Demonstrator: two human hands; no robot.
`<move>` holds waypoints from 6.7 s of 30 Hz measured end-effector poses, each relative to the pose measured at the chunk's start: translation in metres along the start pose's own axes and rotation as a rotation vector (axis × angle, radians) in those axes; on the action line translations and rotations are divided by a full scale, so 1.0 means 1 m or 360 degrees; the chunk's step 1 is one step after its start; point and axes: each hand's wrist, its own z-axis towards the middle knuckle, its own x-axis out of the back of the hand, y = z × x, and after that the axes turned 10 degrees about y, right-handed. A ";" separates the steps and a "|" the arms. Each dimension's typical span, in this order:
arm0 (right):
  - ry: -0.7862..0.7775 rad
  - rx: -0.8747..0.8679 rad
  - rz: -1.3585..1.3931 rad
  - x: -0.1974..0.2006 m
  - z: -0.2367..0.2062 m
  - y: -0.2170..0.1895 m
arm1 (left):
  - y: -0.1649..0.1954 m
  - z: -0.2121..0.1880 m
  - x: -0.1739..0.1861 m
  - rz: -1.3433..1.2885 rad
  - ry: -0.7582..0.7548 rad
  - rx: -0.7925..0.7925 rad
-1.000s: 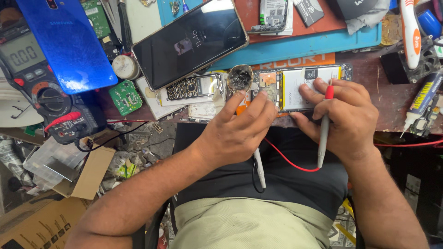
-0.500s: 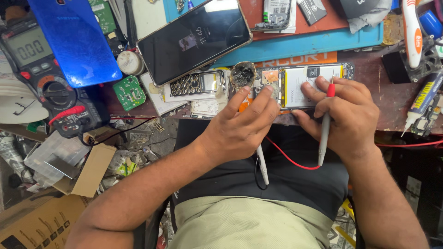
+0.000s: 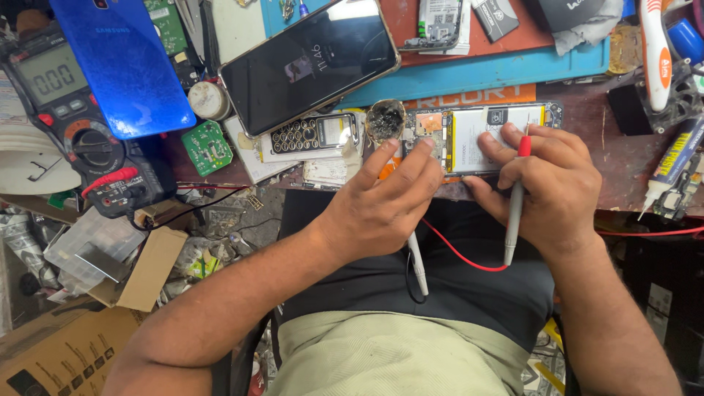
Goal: The person holds a disassembled smartphone and points at its exposed board, then sets it on the bench and uses multimeter probes to touch points on the board while reading the connected multimeter, probing the board repeatedly.
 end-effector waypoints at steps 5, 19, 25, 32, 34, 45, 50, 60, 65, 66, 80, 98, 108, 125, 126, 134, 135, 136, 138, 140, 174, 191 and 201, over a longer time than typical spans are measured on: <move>0.0009 0.0009 0.0005 0.000 0.002 -0.001 | -0.001 0.002 0.002 -0.0010 0.0009 0.0013; 0.0024 -0.0004 -0.0013 0.000 0.000 -0.003 | 0.001 0.001 0.002 0.0022 0.0022 0.0027; 0.0018 -0.0014 -0.0009 0.000 0.000 -0.003 | 0.001 0.000 0.002 -0.0005 0.0022 0.0039; 0.0014 -0.0013 0.0010 0.000 0.000 -0.002 | 0.001 -0.001 0.000 -0.0027 0.0056 0.0066; 0.0017 -0.0006 0.0006 -0.001 0.000 -0.002 | 0.001 -0.001 0.000 -0.0057 0.0056 0.0077; 0.0017 0.0003 -0.0002 -0.001 -0.002 0.001 | 0.001 -0.001 -0.001 -0.0040 0.0050 0.0069; -0.0003 -0.0002 -0.0009 -0.001 0.001 -0.001 | 0.001 0.000 -0.001 -0.0038 0.0054 0.0078; 0.0018 -0.0087 0.0176 0.007 0.011 -0.012 | 0.012 -0.010 0.026 -0.0160 0.0317 0.0340; 0.0235 -0.0147 0.0496 0.001 0.005 -0.022 | 0.016 -0.003 0.032 -0.0941 0.0334 0.1125; 0.0265 -0.0182 0.0548 -0.002 0.004 -0.024 | 0.015 0.000 0.032 -0.0979 0.0365 0.1197; 0.0181 -0.0265 0.0522 -0.019 0.005 -0.020 | 0.001 0.010 0.014 -0.0910 0.0458 0.1076; 0.0105 -0.0253 0.0396 -0.019 0.012 -0.024 | -0.004 0.010 0.006 -0.0887 0.0432 0.1098; 0.0117 -0.0883 0.0715 -0.023 0.034 -0.029 | -0.013 0.009 0.004 -0.0949 0.0426 0.1092; 0.0090 -0.0682 0.0739 -0.037 0.025 -0.018 | -0.020 0.002 0.002 -0.0929 0.0347 0.0977; 0.0073 -0.0650 0.0700 -0.036 0.026 -0.018 | -0.020 0.002 0.002 -0.0935 0.0347 0.0982; 0.0030 -0.0563 0.0583 -0.036 0.029 -0.020 | -0.020 0.003 0.001 -0.0936 0.0326 0.1005; 0.0035 -0.0570 0.0587 -0.036 0.029 -0.020 | -0.020 0.003 0.001 -0.0936 0.0321 0.1011; 0.0035 -0.0570 0.0582 -0.036 0.028 -0.019 | -0.020 0.003 0.001 -0.0936 0.0315 0.1017; 0.0029 -0.0563 0.0562 -0.036 0.027 -0.019 | -0.019 0.003 0.000 -0.0932 0.0316 0.1022; 0.0023 -0.0552 0.0540 -0.037 0.027 -0.019 | -0.019 0.003 0.000 -0.0927 0.0327 0.1020; -0.0034 -0.0478 0.0444 -0.040 0.026 -0.018 | -0.022 0.000 0.000 -0.0989 0.0292 0.1047; -0.0123 -0.0746 0.0540 -0.046 -0.025 0.003 | -0.019 -0.008 -0.004 -0.0957 0.0381 0.1091; 0.0032 -0.0843 0.0906 -0.052 -0.017 -0.007 | -0.016 -0.008 -0.003 -0.0875 0.0444 0.1104</move>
